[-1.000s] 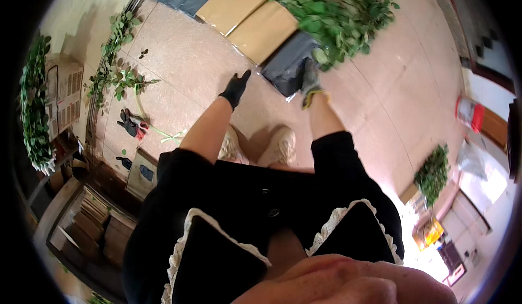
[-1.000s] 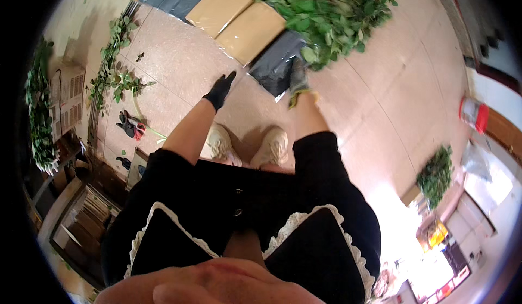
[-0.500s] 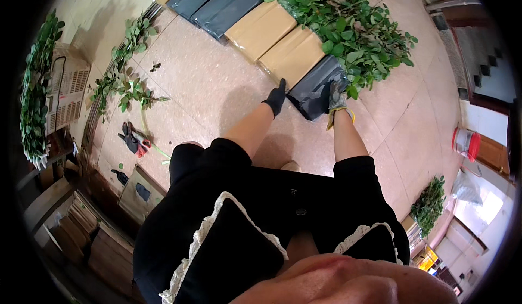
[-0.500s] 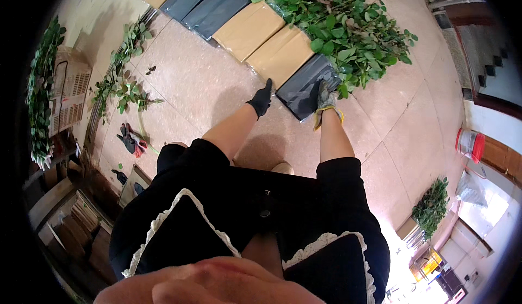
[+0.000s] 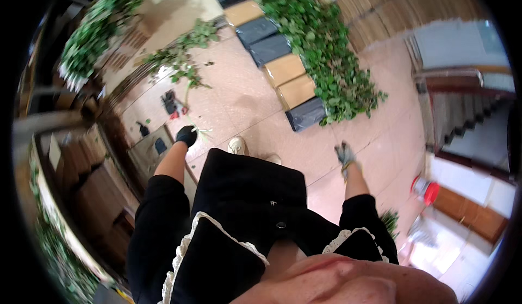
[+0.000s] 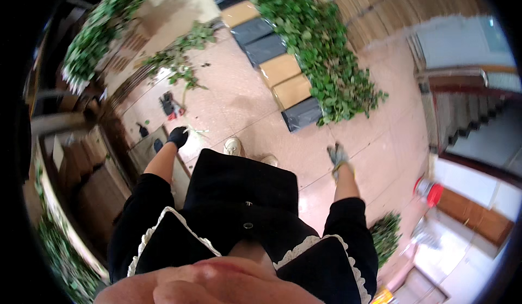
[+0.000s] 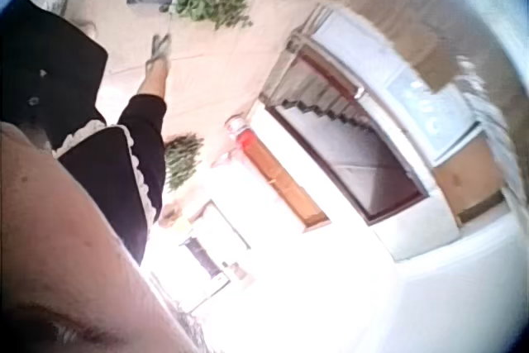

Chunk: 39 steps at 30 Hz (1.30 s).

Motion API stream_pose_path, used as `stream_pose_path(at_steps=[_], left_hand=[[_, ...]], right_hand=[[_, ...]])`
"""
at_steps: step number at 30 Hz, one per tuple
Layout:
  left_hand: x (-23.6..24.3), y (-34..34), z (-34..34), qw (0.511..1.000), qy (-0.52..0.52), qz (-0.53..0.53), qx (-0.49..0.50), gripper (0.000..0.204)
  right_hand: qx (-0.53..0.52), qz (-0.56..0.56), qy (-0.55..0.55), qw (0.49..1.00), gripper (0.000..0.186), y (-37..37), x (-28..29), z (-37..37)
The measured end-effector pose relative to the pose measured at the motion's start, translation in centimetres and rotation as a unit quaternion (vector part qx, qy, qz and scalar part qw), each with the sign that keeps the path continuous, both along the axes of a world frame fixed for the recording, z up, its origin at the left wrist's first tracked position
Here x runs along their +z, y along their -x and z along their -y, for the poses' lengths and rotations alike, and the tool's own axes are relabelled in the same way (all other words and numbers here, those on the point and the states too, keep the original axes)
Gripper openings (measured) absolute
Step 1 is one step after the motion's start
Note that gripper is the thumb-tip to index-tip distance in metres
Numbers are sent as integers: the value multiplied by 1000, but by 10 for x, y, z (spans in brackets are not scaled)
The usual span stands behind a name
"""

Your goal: The person arranges pink roses and green foliage into a black rectangular box. They place the flowers and leaves one by one, adjusting their positions to fit within the container. The person handles the flowers and leaves with gloved hands, ensuring they are neatly packed.

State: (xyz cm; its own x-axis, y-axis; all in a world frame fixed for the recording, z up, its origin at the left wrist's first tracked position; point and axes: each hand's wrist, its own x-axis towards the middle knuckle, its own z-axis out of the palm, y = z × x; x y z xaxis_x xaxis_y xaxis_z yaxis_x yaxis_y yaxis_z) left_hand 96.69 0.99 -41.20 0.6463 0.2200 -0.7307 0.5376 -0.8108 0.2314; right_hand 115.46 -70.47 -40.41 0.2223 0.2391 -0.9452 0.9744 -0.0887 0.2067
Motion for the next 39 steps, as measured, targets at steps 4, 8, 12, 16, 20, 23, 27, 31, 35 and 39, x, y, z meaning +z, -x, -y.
stream_pose_path(at_steps=[4, 8, 12, 16, 20, 23, 27, 31, 35, 39], left_hand=[[161, 203, -31, 970, -82, -166, 155, 48], [237, 390, 3, 959, -79, -62, 266, 41], [303, 538, 72, 925, -103, -62, 360, 29], [296, 683, 228, 929, -95, -71, 350, 28], [423, 700, 270, 796, -189, 152, 555, 34], [448, 770, 263, 635, -393, 195, 636, 40], [494, 900, 223, 431, -583, 108, 680, 44], [478, 1005, 202, 300, -514, -46, 803, 53], [438, 1036, 189, 274, -287, -104, 912, 85], [417, 1028, 219, 353, -458, -68, 813, 66]], right_hand=[[-768, -115, -117, 619, 48, 44, 94, -43], [-712, -481, 71, 506, 27, 51, 154, -166], [-751, -488, 15, 444, 25, 77, 173, -283], [-756, -281, -235, 543, 45, 157, 259, -416], [-568, -423, -290, 644, 48, 223, 256, -480], [-454, -400, -228, 763, 41, 369, 308, -575], [-245, -431, -160, 854, 32, 575, 415, -681], [-57, -496, -80, 863, 25, 777, 530, -758], [3, -671, 36, 740, 19, 906, 630, -804], [92, -647, -15, 757, 25, 1012, 696, -789]])
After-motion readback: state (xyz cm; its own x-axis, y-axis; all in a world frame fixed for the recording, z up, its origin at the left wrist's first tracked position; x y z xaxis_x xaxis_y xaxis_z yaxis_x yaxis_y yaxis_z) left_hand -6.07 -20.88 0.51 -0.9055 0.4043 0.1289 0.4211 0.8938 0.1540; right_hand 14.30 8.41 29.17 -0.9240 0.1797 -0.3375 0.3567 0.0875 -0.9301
